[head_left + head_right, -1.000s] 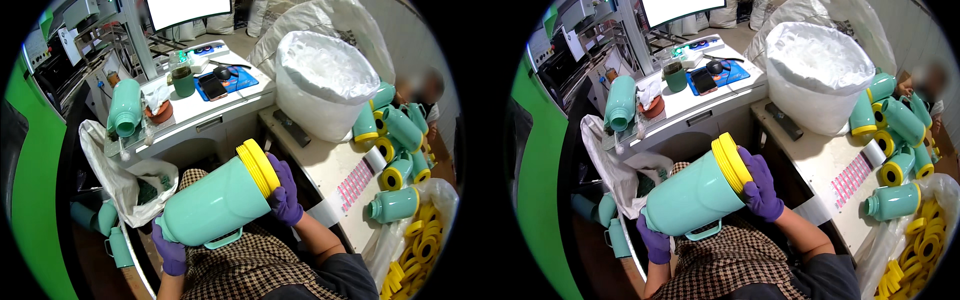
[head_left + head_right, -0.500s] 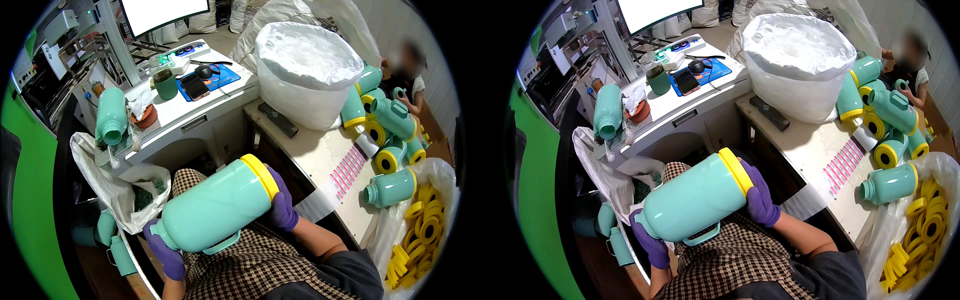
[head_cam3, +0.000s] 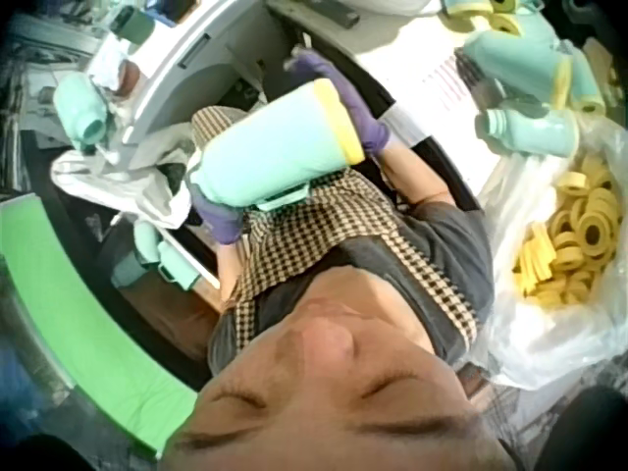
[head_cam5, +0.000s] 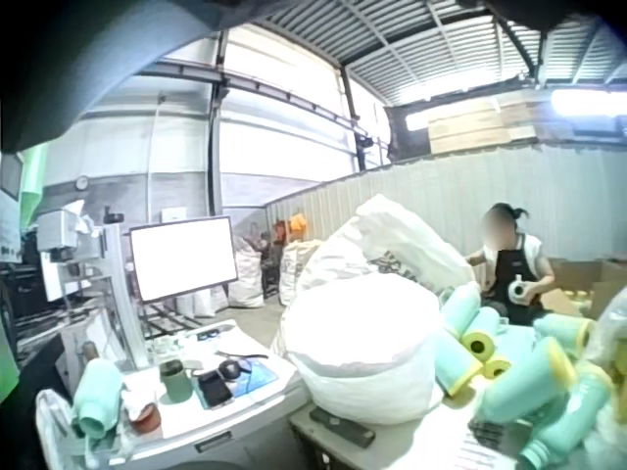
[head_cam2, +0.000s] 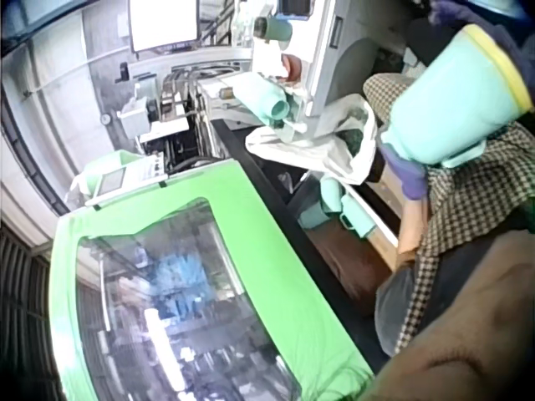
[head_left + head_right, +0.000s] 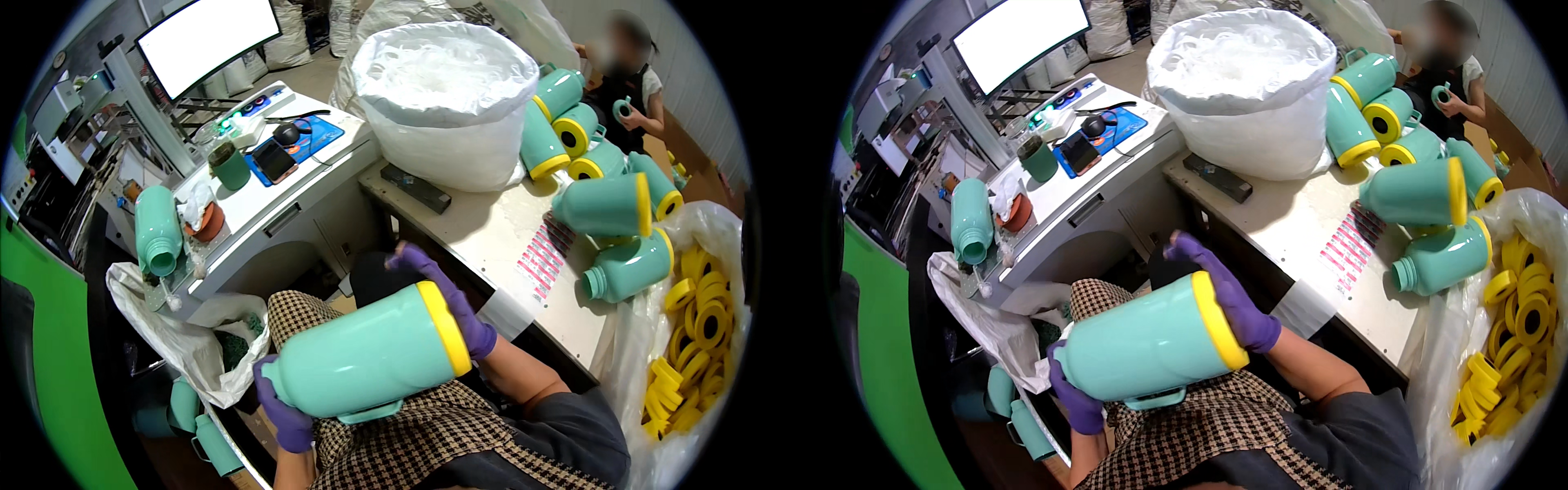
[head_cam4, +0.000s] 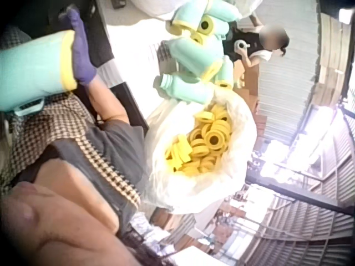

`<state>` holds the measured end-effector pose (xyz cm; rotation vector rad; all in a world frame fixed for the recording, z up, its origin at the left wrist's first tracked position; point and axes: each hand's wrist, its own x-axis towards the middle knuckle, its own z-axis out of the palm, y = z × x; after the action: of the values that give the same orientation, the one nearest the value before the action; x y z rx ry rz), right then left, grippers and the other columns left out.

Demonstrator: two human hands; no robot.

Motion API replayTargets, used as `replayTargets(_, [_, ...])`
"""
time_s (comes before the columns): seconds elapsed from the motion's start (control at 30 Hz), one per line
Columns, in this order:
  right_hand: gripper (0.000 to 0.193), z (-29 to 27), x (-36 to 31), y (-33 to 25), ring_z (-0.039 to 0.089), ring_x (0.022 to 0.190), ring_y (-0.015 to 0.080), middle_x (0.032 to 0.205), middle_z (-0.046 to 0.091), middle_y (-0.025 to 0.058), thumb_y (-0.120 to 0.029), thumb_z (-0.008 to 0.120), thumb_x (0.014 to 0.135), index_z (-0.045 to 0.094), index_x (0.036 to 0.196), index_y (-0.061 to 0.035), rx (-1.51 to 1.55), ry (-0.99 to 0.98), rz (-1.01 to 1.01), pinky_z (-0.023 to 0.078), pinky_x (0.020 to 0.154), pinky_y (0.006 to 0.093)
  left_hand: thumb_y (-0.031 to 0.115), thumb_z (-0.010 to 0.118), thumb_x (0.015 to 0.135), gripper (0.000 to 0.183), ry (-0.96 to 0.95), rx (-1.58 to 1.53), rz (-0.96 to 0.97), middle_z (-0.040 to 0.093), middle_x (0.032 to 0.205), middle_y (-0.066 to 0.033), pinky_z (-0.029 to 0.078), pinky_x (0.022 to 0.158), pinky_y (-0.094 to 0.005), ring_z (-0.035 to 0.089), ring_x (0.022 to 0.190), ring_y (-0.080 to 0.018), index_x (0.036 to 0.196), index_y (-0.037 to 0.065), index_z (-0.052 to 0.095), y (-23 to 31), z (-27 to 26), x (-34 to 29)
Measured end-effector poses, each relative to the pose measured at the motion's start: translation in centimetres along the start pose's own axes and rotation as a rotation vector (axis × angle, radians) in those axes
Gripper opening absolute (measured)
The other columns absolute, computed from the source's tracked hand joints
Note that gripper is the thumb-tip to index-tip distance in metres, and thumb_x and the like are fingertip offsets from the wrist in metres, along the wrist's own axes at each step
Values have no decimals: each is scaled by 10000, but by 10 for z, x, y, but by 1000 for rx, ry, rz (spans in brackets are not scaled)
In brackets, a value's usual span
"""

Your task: The person assembles teal plastic containers by inserting a green ring into the opening and screwing on a yellow lid. They repeat this process for multiple units, placing the finished containers on a nearby table.

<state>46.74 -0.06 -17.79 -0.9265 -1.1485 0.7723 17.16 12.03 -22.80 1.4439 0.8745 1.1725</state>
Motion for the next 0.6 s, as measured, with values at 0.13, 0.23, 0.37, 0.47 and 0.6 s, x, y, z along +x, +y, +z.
replayTargets(0.13, [797,-14,4,-4,226,1528,243,1642,246,171,-533,391,1036,202,1597,0,-297,204,-228,176,1239,360,314,344,1071,325,-22,-213,-83,595,1103,-57,477,919,-333,576,1013,-163,1180,75,537,12,-4,12])
replayTargets(0.23, [933,-25,2,-9,265,1500,245,1650,215,138,-649,420,989,163,1606,1,-173,344,-167,181,1232,367,222,391,1065,256,-33,-285,-60,596,1111,-55,468,952,-333,576,1055,-168,1171,51,551,21,-3,14])
replayTargets(0.37, [1039,0,-13,-1,233,1506,237,1657,183,137,-680,524,926,125,1614,-12,63,152,65,194,1217,365,199,438,1047,305,-57,231,298,536,1259,-90,434,1009,-343,524,1188,-226,1279,11,504,4,1,19])
replayTargets(0.47, [1011,-20,-24,15,239,1499,235,1636,224,142,-648,567,923,142,1621,-54,1,188,194,195,1222,390,375,536,970,433,-70,-102,327,489,1321,-156,370,1098,-455,478,1237,-295,1280,74,517,9,3,15])
replayTargets(0.6, [1054,-48,-34,4,385,1419,231,1548,391,120,-297,846,798,207,1609,-87,-60,56,250,302,1194,419,127,612,773,526,-279,88,500,383,1512,-203,339,1134,-512,427,1356,-374,1290,161,519,15,9,15])
